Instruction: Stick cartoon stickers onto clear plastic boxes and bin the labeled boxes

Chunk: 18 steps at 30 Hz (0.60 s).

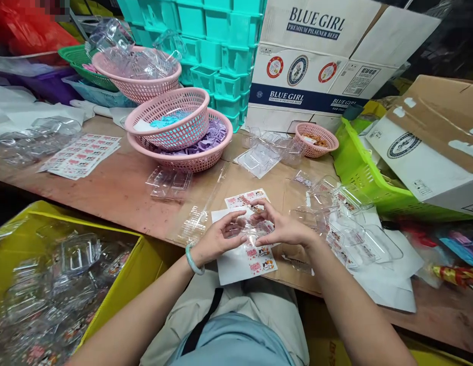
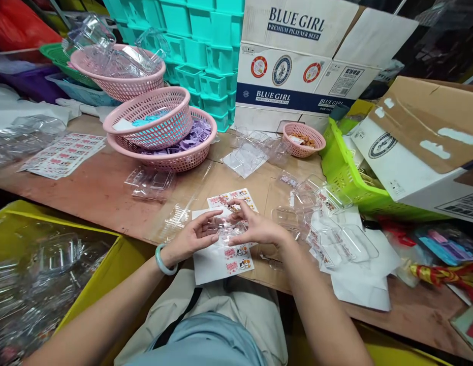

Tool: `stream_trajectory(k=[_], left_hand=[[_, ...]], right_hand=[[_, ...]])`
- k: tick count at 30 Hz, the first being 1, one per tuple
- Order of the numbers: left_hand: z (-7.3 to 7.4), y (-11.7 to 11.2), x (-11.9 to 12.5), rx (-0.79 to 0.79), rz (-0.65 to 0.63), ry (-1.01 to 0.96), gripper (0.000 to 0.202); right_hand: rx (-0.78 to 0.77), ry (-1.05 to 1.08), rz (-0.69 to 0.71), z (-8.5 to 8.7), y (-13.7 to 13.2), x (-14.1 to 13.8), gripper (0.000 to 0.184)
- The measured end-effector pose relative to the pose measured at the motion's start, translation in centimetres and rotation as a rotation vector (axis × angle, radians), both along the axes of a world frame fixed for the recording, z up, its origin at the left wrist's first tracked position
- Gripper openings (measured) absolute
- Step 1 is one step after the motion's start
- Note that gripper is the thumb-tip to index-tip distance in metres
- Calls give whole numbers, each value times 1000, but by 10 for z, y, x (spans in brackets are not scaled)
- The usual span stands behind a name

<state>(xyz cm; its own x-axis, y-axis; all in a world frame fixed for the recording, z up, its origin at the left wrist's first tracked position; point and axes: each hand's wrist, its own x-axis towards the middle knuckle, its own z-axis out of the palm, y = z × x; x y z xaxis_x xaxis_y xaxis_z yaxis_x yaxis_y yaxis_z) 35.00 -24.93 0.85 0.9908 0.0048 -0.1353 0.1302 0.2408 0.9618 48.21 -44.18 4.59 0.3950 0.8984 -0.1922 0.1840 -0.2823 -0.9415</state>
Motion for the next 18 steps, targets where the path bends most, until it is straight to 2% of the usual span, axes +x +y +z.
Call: stream_trajectory(k=[2,5,7,12,15,18], left_hand=[[-2,0,-4,-31,91,89,62],[-3,-1,-9,-158,183,208,59],[-3,-1,-10,-241,199,241,55],[-5,2,-10,-320,202,265,53],[-8,5,-8,-356,180,270,54],[-10,7,-8,-394,170,268,54]], right_hand=[[72,-38,-125,-1,5,-1,87],[248,-106,-550,3,11,-12,45],[297,-75,-696,6,15,-28,27],[203,105,-554,7,17,-64,31],[115,86,-502,7,16,-63,32],[28,-26,-429,7,16,-56,32]])
